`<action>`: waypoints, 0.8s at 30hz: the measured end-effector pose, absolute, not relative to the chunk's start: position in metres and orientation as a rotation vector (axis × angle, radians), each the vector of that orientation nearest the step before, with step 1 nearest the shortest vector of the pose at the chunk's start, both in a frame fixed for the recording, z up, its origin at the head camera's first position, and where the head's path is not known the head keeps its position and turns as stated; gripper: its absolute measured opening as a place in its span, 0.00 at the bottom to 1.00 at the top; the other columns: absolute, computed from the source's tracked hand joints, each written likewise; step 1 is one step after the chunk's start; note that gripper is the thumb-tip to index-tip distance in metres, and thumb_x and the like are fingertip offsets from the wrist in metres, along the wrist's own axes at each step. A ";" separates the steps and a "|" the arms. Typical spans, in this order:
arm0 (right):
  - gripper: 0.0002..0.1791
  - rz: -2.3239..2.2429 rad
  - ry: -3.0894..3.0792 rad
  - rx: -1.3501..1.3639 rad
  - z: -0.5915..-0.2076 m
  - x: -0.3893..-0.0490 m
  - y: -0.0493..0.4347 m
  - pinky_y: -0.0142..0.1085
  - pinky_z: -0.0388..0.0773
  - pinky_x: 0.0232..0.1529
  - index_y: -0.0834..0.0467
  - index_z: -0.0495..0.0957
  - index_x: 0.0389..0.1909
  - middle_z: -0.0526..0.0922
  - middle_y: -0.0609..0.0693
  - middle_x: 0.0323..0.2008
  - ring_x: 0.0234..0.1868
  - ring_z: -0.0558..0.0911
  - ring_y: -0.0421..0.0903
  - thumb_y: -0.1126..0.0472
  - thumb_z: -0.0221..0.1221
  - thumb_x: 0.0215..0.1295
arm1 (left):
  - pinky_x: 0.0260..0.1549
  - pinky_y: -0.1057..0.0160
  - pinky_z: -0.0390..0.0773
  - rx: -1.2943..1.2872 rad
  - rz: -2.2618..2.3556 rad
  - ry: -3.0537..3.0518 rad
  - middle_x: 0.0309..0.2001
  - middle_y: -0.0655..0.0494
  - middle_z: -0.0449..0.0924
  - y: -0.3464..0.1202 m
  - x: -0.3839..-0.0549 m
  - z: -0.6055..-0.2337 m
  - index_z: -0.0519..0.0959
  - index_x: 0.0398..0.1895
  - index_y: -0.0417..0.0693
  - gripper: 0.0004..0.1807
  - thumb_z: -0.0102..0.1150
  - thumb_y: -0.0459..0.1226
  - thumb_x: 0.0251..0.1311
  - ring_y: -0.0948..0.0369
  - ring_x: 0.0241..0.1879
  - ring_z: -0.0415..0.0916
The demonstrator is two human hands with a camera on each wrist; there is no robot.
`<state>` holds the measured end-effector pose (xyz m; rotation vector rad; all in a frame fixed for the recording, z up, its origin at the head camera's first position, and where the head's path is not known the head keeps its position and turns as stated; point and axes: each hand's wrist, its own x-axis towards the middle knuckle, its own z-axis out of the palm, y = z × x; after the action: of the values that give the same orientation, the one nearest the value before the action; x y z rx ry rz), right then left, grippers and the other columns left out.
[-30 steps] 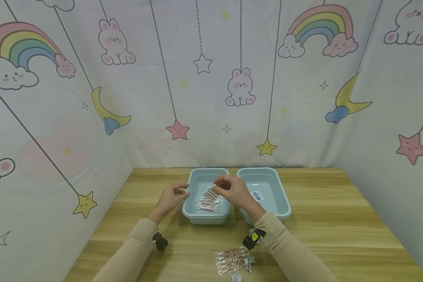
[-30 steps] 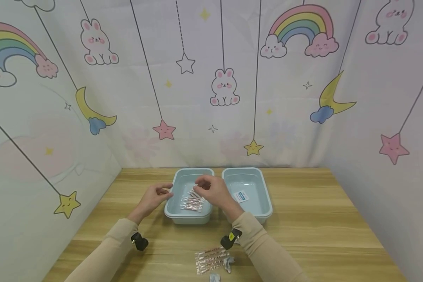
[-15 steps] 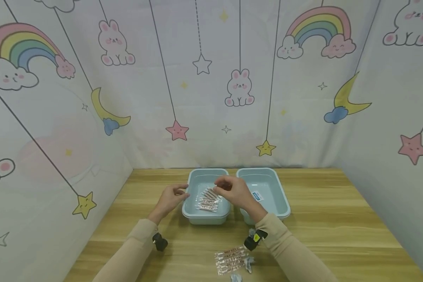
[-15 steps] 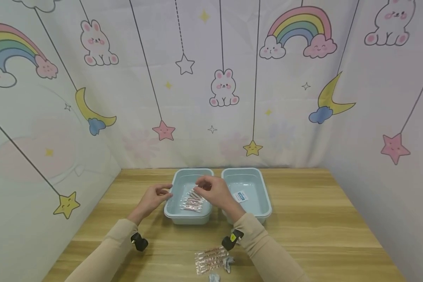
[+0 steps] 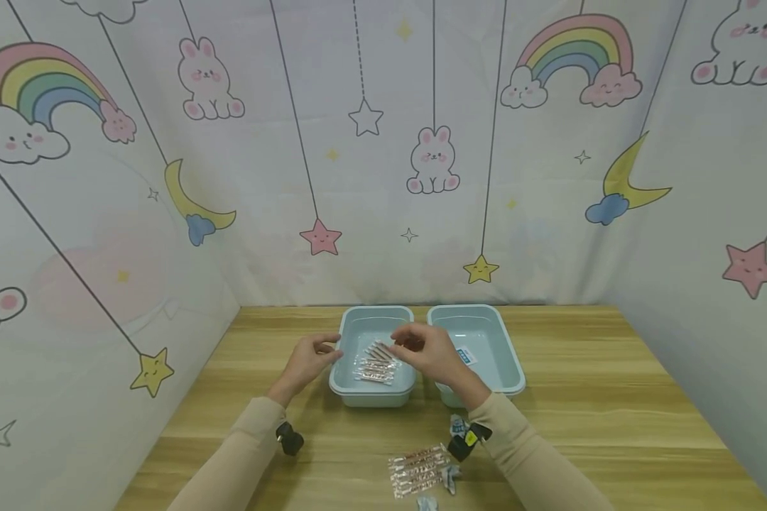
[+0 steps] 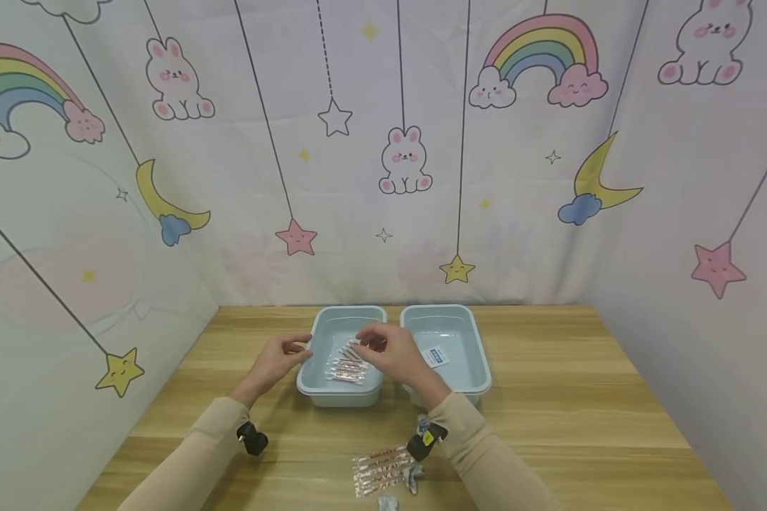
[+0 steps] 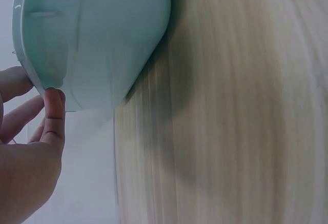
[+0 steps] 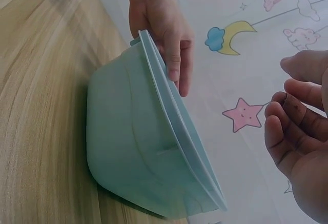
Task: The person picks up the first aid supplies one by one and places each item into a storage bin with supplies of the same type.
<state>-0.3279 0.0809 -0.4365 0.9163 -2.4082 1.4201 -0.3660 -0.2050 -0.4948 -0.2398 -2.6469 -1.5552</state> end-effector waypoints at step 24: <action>0.11 1.380 -2.460 0.934 -0.441 -0.309 0.091 0.32 0.81 0.37 0.52 0.82 0.45 0.84 0.44 0.36 0.35 0.81 0.37 0.56 0.65 0.62 | 0.40 0.58 0.83 -0.249 -1.584 -2.647 0.51 0.42 0.82 -0.206 -0.366 -0.495 0.77 0.58 0.38 0.23 0.66 0.33 0.58 0.54 0.44 0.82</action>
<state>-0.3085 0.0912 -0.4406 0.9339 -2.4602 1.3803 -0.3660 -0.2060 -0.4954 -0.2490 -2.6465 -1.5836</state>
